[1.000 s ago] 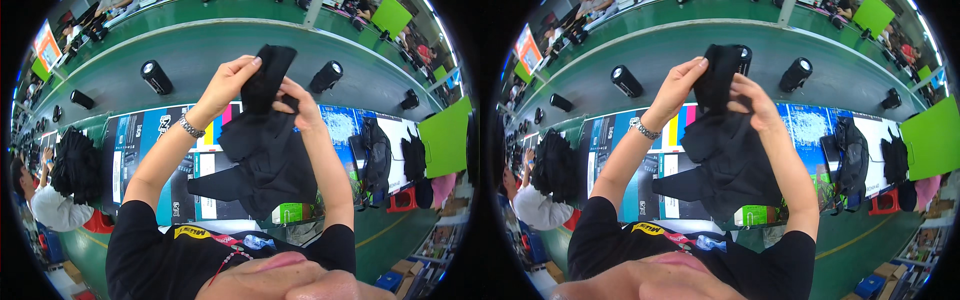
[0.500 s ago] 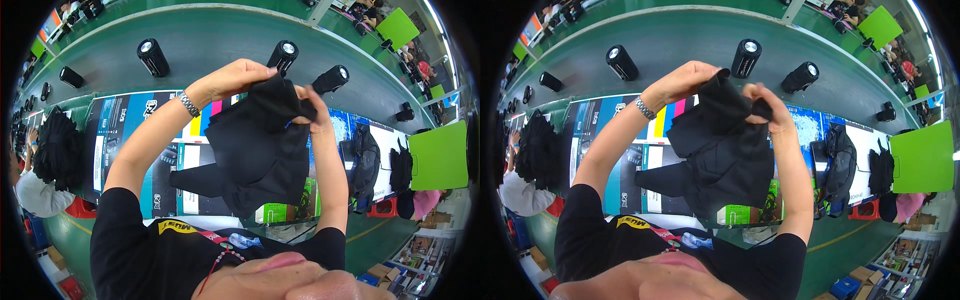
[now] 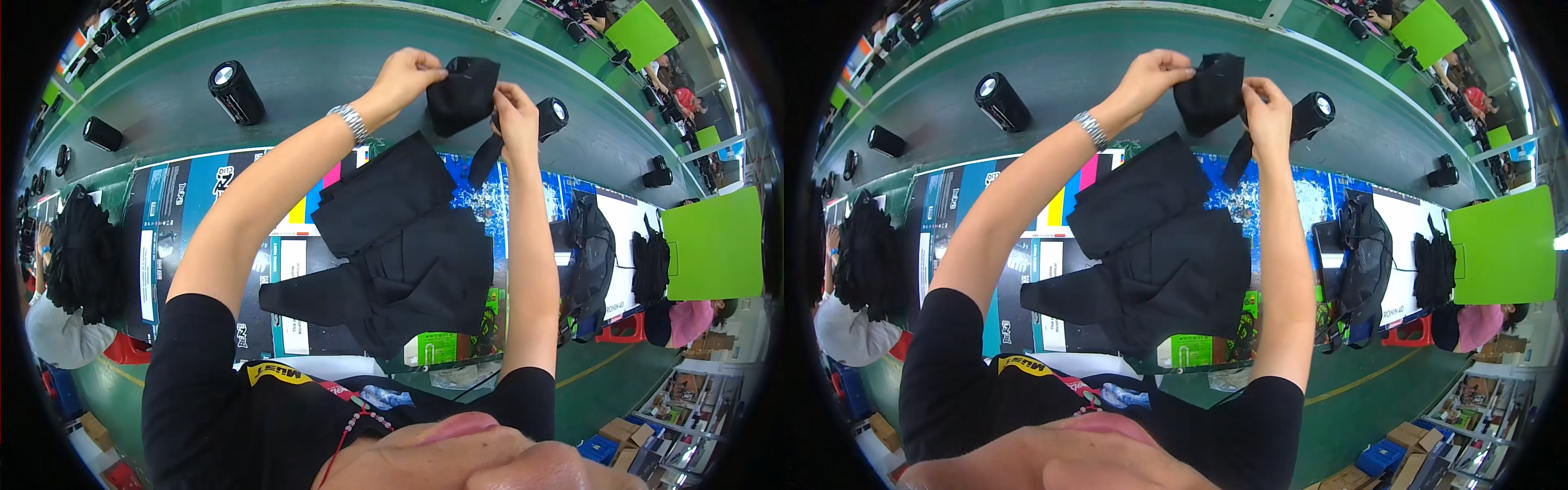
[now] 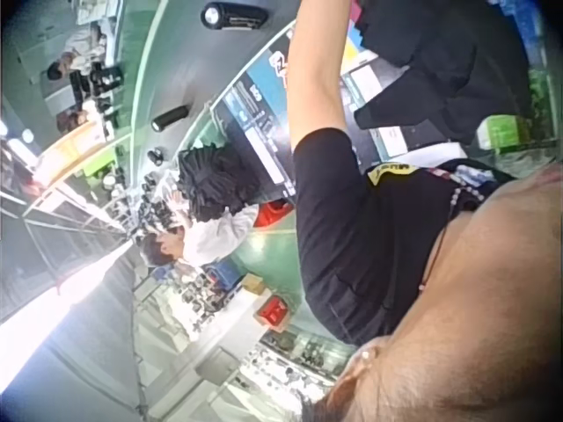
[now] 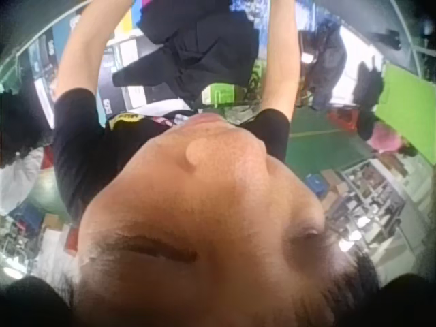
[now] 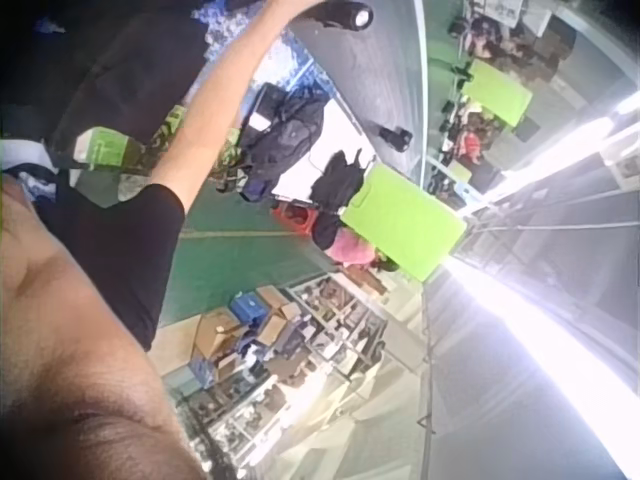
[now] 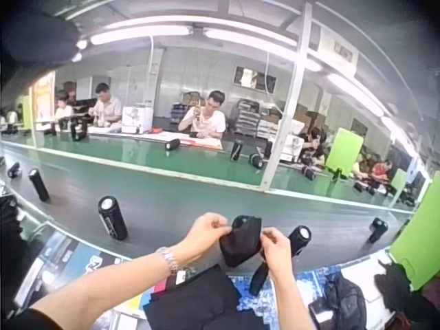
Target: The person assembles audio speakers by hand, inserting fabric components into speaker housings and securing them.
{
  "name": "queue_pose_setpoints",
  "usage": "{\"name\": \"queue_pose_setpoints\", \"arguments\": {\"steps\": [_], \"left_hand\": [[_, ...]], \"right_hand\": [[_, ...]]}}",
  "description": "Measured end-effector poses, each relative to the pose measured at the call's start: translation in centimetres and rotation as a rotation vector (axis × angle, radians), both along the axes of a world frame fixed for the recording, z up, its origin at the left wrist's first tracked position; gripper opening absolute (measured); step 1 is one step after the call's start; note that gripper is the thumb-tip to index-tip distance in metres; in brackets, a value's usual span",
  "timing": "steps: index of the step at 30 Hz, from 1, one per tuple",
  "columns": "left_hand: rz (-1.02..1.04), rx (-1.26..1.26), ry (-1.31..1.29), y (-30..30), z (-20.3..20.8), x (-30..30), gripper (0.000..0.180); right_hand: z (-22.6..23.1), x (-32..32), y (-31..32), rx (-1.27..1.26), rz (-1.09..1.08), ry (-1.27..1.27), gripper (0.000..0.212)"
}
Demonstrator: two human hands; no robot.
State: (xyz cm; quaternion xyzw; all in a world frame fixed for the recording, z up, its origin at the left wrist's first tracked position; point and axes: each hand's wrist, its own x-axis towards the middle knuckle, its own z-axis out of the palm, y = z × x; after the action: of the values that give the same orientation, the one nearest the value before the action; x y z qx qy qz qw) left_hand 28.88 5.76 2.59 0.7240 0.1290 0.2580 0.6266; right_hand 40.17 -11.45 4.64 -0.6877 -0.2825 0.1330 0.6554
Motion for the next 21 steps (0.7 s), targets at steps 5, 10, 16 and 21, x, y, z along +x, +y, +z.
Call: {"name": "queue_pose_setpoints", "arguments": {"steps": [5, 10, 16, 21], "left_hand": [[0.396, 0.264, 0.018, 2.1, -1.8, 5.4, 0.022], [0.088, -0.599, -0.022, 2.9, -1.6, 5.9, 0.021], [-0.008, -0.607, 0.148, 4.2, -1.9, 1.1, 0.015], [0.037, -0.740, 0.262, 4.7, -3.6, 1.2, 0.016]], "right_hand": [[-1.4, 3.4, 6.0, -0.186, -0.336, -0.439, 0.016], [-1.6, 6.2, 7.2, 0.065, 0.059, 0.370, 0.020], [-4.0, 3.9, 7.3, -0.151, 0.221, 0.431, 0.022], [-3.7, 5.2, 8.9, -0.692, 0.014, -0.244, 0.025]]}}
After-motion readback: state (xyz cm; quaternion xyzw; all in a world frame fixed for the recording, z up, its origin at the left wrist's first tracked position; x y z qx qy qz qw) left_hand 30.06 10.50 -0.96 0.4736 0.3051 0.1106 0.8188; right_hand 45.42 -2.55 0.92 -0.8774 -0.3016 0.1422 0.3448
